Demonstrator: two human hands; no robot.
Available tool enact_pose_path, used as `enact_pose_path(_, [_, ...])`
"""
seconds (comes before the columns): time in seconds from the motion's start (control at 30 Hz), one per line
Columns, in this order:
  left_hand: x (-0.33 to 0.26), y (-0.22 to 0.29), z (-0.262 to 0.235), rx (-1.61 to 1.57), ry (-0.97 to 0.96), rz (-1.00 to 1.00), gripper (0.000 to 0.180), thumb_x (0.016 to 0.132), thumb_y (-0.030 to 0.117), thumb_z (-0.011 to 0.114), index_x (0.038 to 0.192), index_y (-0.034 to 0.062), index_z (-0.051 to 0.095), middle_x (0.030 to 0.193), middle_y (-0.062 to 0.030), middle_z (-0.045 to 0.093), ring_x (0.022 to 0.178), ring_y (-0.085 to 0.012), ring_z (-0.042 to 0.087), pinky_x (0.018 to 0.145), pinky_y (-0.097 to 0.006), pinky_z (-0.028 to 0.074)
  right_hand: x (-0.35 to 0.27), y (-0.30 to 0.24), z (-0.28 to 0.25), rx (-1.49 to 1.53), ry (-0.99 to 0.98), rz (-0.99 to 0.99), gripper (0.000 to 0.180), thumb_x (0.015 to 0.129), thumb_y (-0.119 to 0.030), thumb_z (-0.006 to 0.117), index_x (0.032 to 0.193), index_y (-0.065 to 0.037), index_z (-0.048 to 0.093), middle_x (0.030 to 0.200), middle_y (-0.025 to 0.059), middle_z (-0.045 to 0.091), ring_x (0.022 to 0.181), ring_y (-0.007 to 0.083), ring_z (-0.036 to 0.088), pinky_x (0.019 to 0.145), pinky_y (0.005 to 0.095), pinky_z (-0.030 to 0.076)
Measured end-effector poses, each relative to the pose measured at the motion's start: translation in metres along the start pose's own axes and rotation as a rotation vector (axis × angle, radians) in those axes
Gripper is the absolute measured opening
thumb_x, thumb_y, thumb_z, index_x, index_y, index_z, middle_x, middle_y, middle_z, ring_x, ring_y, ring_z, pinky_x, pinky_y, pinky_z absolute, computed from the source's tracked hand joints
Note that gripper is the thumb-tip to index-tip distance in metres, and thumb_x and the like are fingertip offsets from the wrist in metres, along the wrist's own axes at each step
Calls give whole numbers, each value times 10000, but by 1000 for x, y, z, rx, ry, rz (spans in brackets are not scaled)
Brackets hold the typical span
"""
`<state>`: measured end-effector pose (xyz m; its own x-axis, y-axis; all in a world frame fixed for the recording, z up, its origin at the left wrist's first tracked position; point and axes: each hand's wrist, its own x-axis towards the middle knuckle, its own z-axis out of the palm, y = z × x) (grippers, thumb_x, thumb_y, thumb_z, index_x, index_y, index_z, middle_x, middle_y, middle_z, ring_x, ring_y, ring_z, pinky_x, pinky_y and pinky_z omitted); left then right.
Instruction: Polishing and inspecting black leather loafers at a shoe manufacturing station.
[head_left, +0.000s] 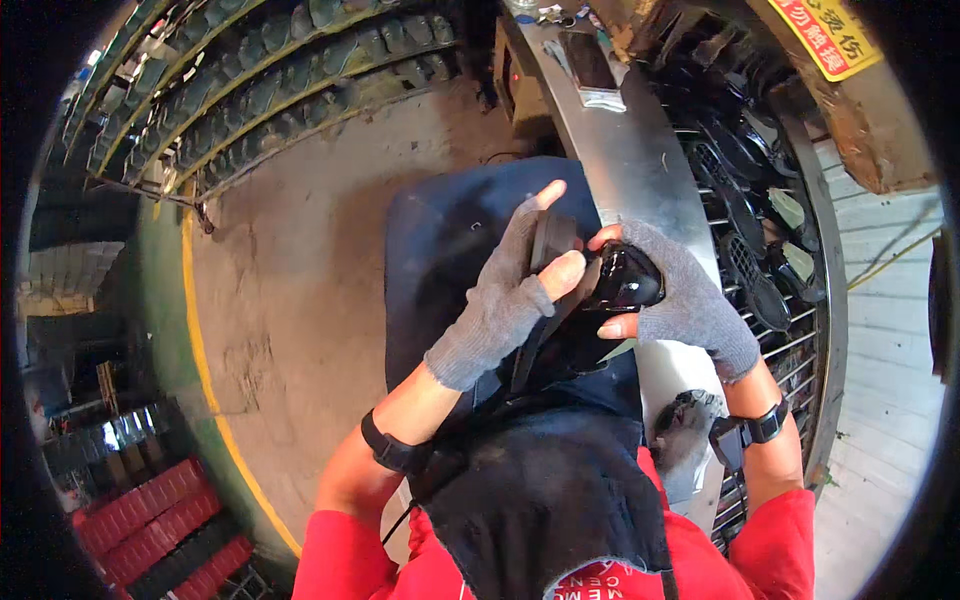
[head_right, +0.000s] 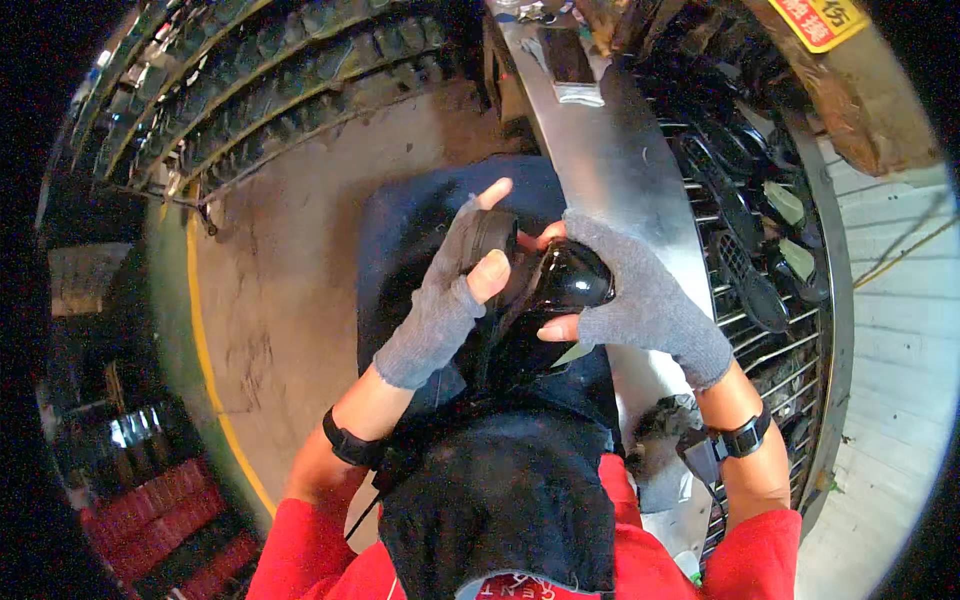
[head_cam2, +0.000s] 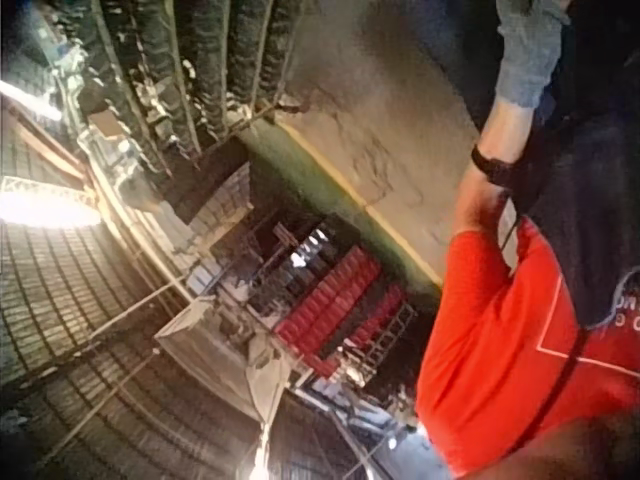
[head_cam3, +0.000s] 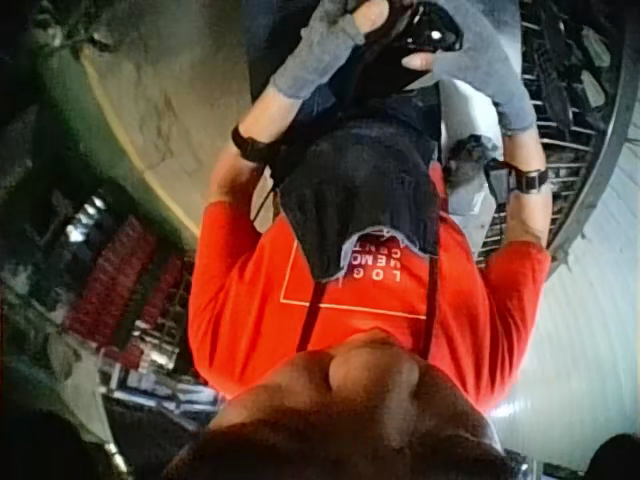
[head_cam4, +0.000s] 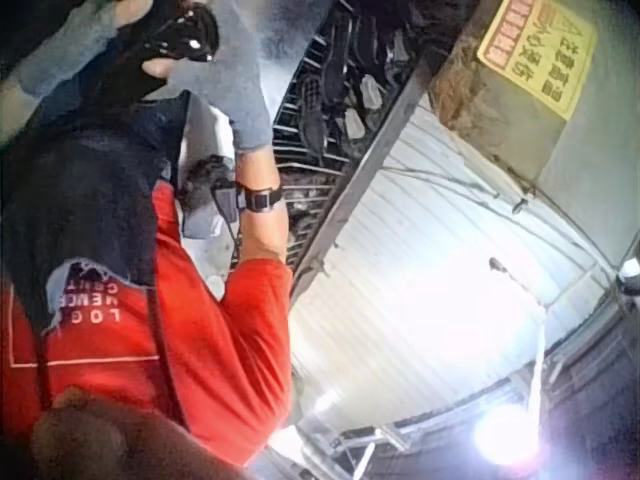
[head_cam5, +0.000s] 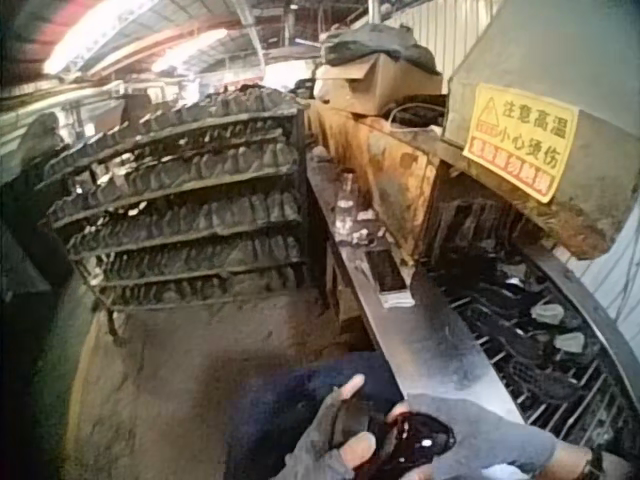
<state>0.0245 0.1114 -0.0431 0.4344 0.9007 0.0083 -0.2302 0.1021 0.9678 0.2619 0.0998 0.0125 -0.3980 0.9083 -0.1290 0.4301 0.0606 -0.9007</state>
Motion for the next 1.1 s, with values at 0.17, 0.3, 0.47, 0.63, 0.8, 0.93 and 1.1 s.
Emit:
enact_pose_path(0.17, [-4,-2,8,93,100,52,631,1078,536,527,1460,34,533,1357,-60,583,1291,-173,520,1130,-336,393,7,-10,4,-51,-26,43,826,651,-346,997,1320,-10,646,1250,138,723,1194,245,687,1072,368,496])
enact_pose_path(0.3, [-5,-6,10,148,167,103,638,1087,612,416,1285,33,595,1232,-56,604,1160,-159,559,1037,-329,438,9,-3,15,-208,51,-60,869,625,-402,993,1304,16,649,1179,192,743,1134,321,730,1032,399,532])
enact_pose_path(0.47, [-10,-11,8,57,241,129,701,1051,657,441,1288,12,582,1234,-66,603,1154,-172,576,1039,-336,446,14,-9,22,-229,94,-129,868,622,-410,981,1299,22,649,1154,207,745,1086,346,747,990,398,557])
enact_pose_path(0.63, [-16,1,8,113,244,121,761,993,709,484,1309,22,563,1228,-67,596,1145,-178,577,1022,-340,459,18,-23,25,-184,109,-176,776,620,-390,967,1224,-7,667,1084,196,739,1030,364,748,903,405,578])
enact_pose_path(0.8, [-27,14,8,220,217,117,867,901,786,548,1311,23,531,1183,-81,574,1100,-200,574,987,-347,465,6,-52,27,-326,61,-184,807,651,-456,930,1267,-29,633,1070,199,705,991,404,720,857,446,577])
enact_pose_path(0.93, [-51,32,-6,328,-73,87,1007,848,871,566,1381,20,489,1316,-138,499,1267,-255,499,1123,-424,366,-19,-52,34,-393,9,-255,955,664,-573,915,1340,6,566,1193,220,655,1067,432,690,891,488,570])
enact_pose_path(1.1, [-51,59,1,277,-96,165,711,1034,687,461,1069,12,682,1023,-154,661,1038,-308,625,1082,-452,408,-37,-78,24,-321,-203,-8,980,685,-657,885,1305,20,542,1189,247,626,1073,436,678,890,492,568])
